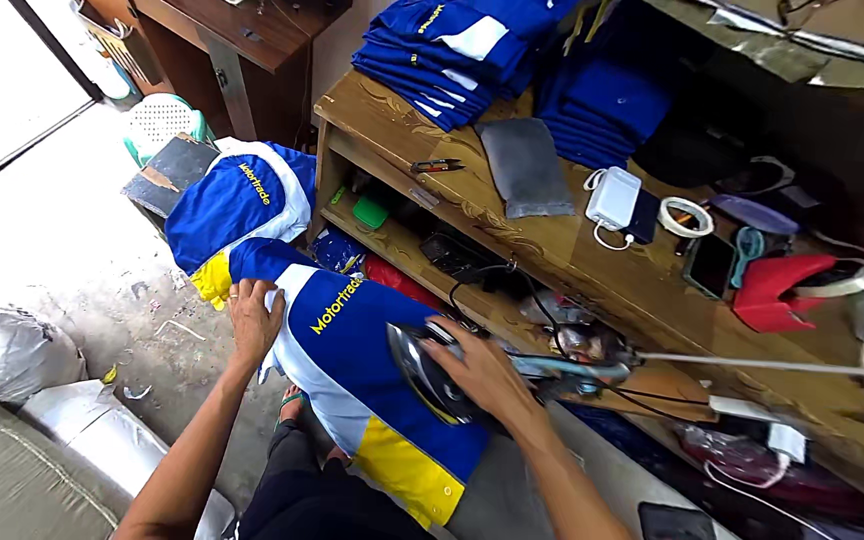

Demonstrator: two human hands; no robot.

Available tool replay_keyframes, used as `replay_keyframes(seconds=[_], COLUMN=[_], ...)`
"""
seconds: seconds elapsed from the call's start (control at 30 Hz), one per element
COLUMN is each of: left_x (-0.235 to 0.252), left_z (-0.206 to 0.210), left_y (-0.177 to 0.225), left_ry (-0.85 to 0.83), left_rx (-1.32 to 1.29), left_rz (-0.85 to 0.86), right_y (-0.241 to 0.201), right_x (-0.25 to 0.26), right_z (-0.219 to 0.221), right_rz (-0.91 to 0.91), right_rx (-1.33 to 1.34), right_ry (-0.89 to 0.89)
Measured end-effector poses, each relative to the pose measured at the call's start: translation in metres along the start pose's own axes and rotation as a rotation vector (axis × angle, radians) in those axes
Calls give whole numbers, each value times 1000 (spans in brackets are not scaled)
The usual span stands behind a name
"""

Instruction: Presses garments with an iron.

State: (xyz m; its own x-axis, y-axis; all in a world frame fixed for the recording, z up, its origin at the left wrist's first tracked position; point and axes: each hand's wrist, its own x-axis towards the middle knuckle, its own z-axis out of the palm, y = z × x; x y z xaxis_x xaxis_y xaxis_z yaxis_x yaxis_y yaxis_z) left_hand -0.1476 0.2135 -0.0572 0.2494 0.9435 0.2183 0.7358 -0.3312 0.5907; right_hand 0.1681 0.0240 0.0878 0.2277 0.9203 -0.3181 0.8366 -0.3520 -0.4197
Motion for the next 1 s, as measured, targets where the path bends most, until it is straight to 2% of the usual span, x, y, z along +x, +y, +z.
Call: replay_keyframes(seconds=[0.17,0.27,0.37,0.5,0.6,0.8,1.0], left_x=[-34,-47,-60,-78,-88,-88,-90], left_z=[-4,-11,-30,-65,-76,-66,-65], left_y=[-3,-19,-48,-96,-116,-107,-97], left_ry=[-136,-175,-187,-157,-120,-101,-123], left_rx=[-25,-107,-177,-106,-39,-48,-150], left_rz=[-112,-146,-237,-374,-434,-385,-418], right_y=[-91,-120,-122,-118,-127,-142,-130], right_x=[108,140,137,112,116,151,94], right_z=[25,39,44,47,47,47,58], right_rz=[-166,-226,-312,-439,-438,-371,-452], right_rx=[-28,-75,-136,-273,-311,-270,-325], right_ry=[-73,-58,-107,-317,-280,-106,-359])
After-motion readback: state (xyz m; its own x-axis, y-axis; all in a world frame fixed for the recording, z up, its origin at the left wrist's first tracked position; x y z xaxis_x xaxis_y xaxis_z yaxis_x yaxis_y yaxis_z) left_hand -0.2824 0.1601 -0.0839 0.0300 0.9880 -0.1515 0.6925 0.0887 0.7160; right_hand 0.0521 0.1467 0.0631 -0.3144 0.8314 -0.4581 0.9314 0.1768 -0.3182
